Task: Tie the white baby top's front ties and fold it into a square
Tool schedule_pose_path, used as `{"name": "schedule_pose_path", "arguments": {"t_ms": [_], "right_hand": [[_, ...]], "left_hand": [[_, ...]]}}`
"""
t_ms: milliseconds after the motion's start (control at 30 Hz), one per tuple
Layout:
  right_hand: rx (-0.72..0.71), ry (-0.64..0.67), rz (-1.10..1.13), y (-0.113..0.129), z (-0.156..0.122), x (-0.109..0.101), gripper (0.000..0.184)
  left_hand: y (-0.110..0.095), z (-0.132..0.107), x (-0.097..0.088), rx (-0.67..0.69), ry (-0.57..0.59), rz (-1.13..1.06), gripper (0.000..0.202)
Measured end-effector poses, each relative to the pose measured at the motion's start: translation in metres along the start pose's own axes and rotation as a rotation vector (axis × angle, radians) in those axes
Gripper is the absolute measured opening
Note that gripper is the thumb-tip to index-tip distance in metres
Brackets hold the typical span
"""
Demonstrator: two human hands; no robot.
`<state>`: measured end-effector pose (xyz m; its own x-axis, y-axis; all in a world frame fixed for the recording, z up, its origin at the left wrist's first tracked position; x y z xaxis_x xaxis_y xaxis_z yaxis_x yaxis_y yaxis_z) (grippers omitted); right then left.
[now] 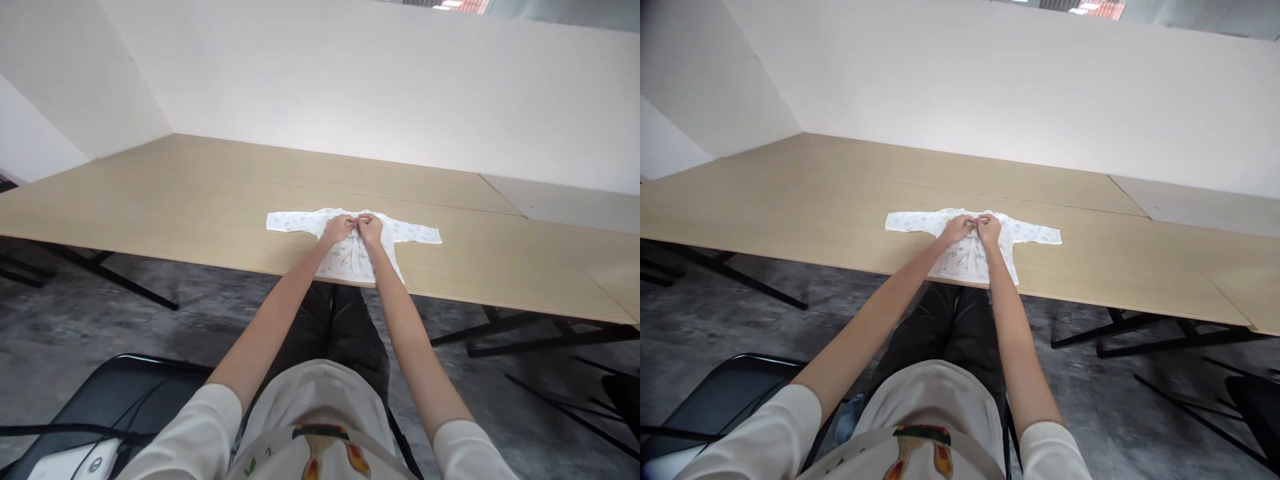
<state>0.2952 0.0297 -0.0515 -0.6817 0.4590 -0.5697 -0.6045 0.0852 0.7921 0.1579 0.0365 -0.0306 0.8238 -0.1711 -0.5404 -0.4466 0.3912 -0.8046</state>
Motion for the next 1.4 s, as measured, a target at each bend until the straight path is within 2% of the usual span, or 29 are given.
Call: {"name": "schedule_pose_path", "arguments": {"t_ms": [100,167,233,333,400,467,567,700,933,1000,1133,1400], "right_hand": [[0.097,-0.006,0.124,-0.008,0.003,0.001,0.027],[0.142,-0.038,0.215,-0.009,0.004,-0.001,0.024],[0.171,-0.055,0.278,-0.007,0.004,-0.004,0.019],[0.169,0.085,0.277,0.0,0.0,-0.003,0.008],[0.096,0.21,0.203,0.007,-0.007,-0.002,0.006],[-0.02,0.252,0.085,0.012,-0.017,-0.007,0.008],[-0.168,0.218,-0.03,0.015,-0.031,-0.015,0.012],[-0.238,0.19,-0.035,0.017,-0.039,-0.017,0.015],[-0.184,0.117,-0.026,0.012,-0.036,-0.019,0.019],[-0.15,0.121,0.011,0.008,-0.036,-0.018,0.023],[-0.091,0.158,0.148,0.003,-0.037,-0.017,0.032],[-0.077,0.195,0.187,-0.001,-0.034,-0.011,0.037]], "left_hand": [[0.005,-0.004,0.001,-0.002,0.104,-0.088,0.027],[0.005,-0.009,-0.001,0.036,0.1,-0.069,0.024],[0.003,-0.015,-0.004,0.097,0.05,-0.004,0.021],[0.0,-0.021,-0.004,0.144,0.019,0.061,0.016],[-0.001,-0.023,-0.002,0.154,0.029,0.074,0.017],[-0.002,-0.023,-0.003,0.175,0.027,0.084,0.018],[-0.004,-0.023,-0.003,0.194,0.029,0.108,0.02],[-0.005,-0.023,-0.002,0.186,0.043,0.099,0.022],[0.0,-0.019,-0.004,0.17,0.038,-0.041,0.021],[0.002,-0.019,-0.005,0.162,0.046,-0.124,0.019],[-0.002,-0.022,-0.007,0.161,0.062,-0.266,0.027],[-0.006,-0.026,-0.006,0.203,0.083,-0.28,0.027]]}}
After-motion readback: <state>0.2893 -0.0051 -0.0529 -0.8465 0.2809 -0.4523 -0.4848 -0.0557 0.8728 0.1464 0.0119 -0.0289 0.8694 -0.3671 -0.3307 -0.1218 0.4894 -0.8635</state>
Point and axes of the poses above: each hand's wrist, its own z-axis towards the middle knuckle, its own x-axis out of the palm, y = z × x, the point moved 7 cm from there along z, towards the middle knuckle, and after that the axes turned 13 degrees about -z, right-handed, at the moved point
